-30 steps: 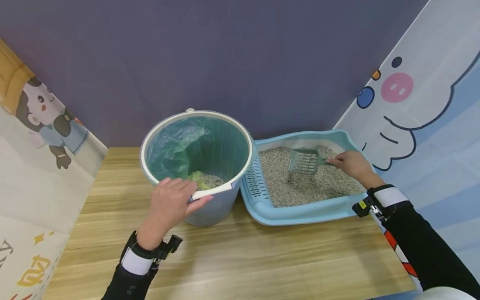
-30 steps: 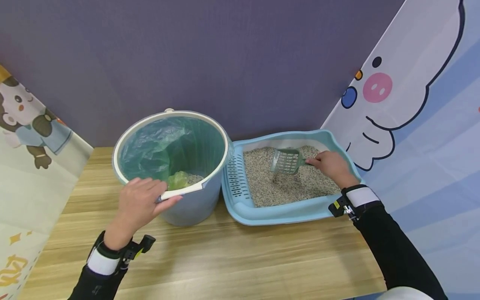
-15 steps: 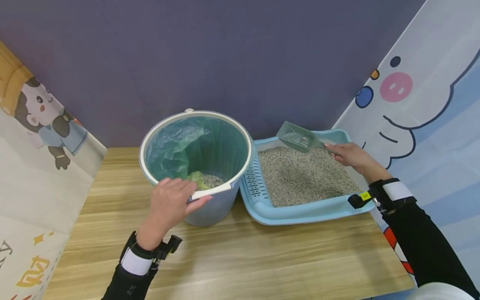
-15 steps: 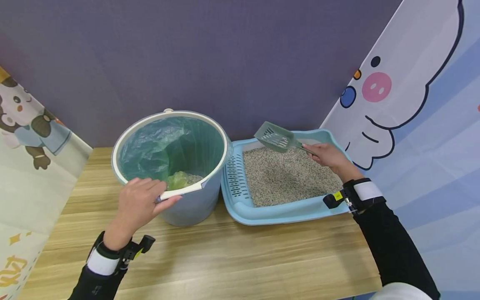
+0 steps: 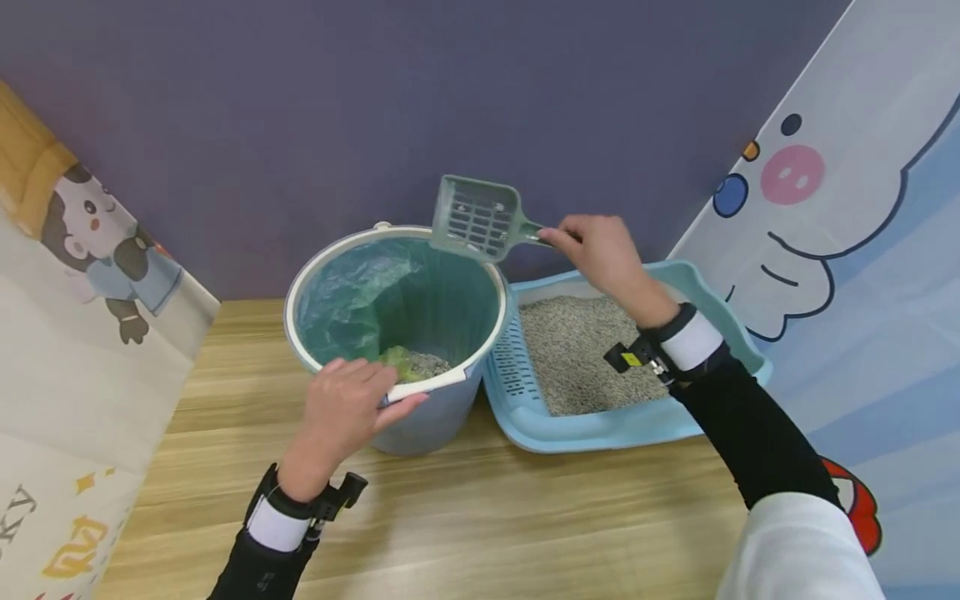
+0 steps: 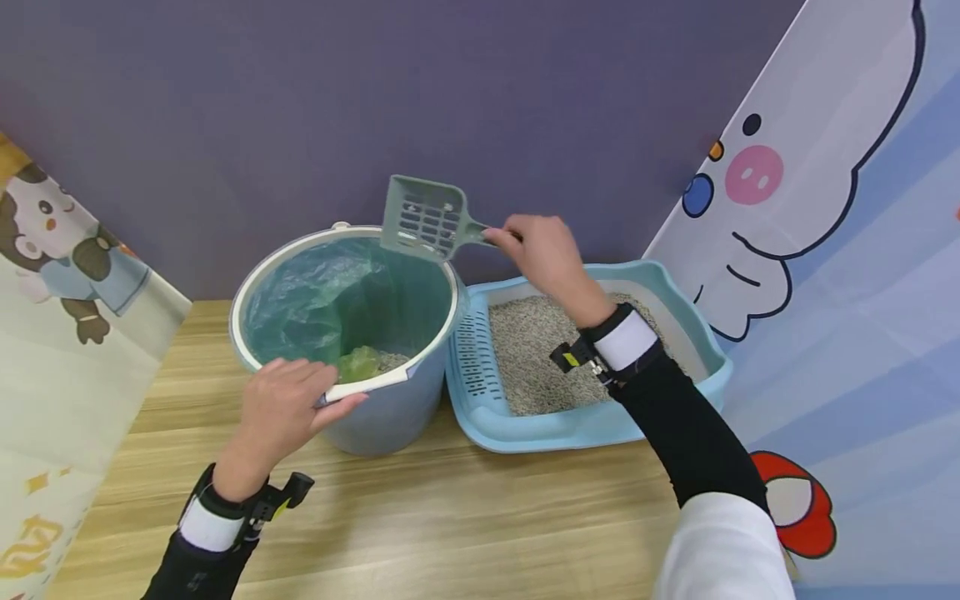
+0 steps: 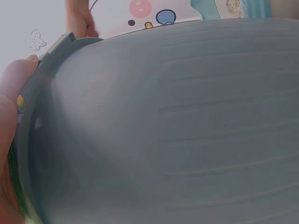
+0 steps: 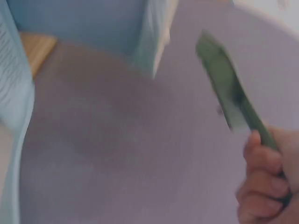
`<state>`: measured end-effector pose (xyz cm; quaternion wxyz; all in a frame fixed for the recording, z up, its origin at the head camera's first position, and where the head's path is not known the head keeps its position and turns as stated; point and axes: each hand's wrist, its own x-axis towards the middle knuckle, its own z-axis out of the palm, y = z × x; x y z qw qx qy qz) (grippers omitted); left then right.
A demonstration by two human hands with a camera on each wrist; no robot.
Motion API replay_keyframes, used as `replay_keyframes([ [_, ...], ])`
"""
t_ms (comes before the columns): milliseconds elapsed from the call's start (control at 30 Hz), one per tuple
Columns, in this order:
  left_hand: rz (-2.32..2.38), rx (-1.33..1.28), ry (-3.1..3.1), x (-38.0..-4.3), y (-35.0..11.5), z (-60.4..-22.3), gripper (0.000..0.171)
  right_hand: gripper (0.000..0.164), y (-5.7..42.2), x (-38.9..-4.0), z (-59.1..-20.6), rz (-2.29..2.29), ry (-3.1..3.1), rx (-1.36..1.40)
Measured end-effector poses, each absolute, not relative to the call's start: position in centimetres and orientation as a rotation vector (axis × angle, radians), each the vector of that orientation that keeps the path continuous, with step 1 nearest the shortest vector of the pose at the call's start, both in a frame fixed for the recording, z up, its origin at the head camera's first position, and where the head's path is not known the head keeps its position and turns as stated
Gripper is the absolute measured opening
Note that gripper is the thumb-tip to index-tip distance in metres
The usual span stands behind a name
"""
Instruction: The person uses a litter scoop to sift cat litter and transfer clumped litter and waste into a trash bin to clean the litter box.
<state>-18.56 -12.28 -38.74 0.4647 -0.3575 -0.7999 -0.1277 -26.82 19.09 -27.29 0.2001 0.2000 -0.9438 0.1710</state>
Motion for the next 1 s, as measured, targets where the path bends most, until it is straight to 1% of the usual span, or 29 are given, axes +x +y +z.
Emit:
replay_keyframes([
  [100,-0.309,-0.884,-1.964,-18.8,-12.0,-38.8,0.054,0.025,17.1,-26.1,-28.6,0.045,-2.230,0.921],
  [167,-0.311,-0.889,-1.962,-18.9,-11.8,-38.8,0.054,0.019,16.5,-26.1,-29.4,-0.171,-1.918,1.050],
  [267,-0.321,-0.895,-1.957,-19.0,-11.7,-38.8,0.054,0.016,16.4,-26.2,-30.2,-0.278,-1.685,1.127],
  [433,-0.334,-0.902,-1.945,-19.1,-11.6,-38.8,0.054,0.016,17.2,-26.0,-30.7,-0.221,-1.688,1.080],
  [533,-0.343,-0.902,-1.943,-19.1,-11.6,-39.0,0.054,0.025,18.2,-25.4,-30.6,-0.086,-1.804,0.962],
  [633,-0.351,-0.900,-1.938,-19.1,-11.6,-39.1,0.054,0.031,20.0,-24.3,-29.9,0.121,-2.030,0.718],
  [800,-0.348,-0.872,-1.929,-18.8,-11.8,-39.2,0.055,0.031,24.2,-22.6,-28.8,0.649,-2.489,0.207],
  [933,-0.354,-0.854,-1.933,-18.6,-12.1,-39.1,0.055,0.044,27.3,-22.2,-29.2,1.163,-2.862,-0.061],
  [1000,-0.358,-0.856,-1.930,-18.6,-12.2,-39.1,0.055,0.046,28.4,-21.9,-30.2,1.388,-3.028,-0.165],
])
